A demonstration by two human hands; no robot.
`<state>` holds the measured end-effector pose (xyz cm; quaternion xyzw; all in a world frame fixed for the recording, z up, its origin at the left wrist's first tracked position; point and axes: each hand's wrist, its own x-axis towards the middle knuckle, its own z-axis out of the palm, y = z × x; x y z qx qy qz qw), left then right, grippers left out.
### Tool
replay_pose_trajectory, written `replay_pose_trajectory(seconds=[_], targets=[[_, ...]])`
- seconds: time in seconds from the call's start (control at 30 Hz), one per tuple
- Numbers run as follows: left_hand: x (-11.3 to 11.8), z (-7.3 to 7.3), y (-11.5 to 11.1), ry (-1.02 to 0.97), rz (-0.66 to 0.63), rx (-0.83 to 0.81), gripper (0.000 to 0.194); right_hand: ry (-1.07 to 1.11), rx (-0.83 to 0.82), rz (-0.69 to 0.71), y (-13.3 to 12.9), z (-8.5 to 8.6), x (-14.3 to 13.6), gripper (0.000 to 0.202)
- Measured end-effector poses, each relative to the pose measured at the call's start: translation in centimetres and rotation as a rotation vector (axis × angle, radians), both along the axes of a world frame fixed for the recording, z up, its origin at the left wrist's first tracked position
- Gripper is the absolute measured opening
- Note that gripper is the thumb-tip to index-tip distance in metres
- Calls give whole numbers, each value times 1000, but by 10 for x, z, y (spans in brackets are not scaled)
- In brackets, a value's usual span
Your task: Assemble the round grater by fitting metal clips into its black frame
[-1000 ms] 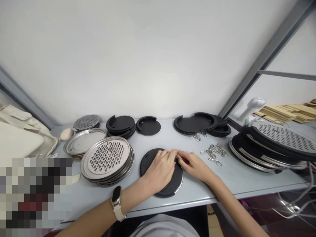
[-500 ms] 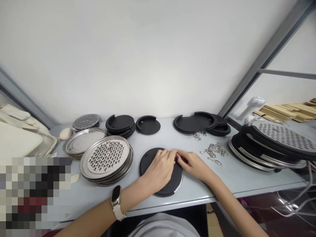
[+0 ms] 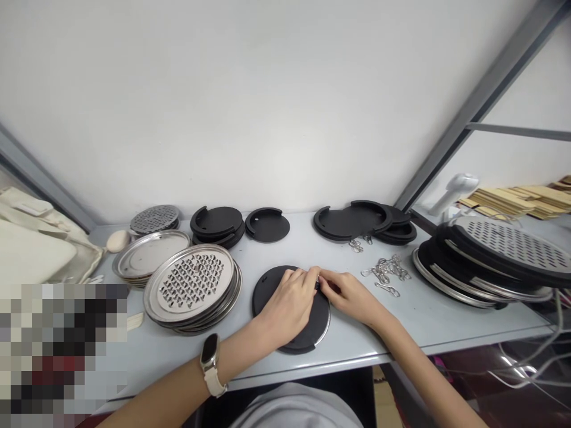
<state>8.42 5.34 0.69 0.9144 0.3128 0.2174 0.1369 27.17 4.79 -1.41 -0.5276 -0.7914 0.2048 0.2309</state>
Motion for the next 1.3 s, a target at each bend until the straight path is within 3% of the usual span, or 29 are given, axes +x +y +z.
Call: replay_pose_trajectory(seconds=[1.3], targets=[[-2,-3,0,36,-2,55,31,-13,-15,2,1,1,-1,30]])
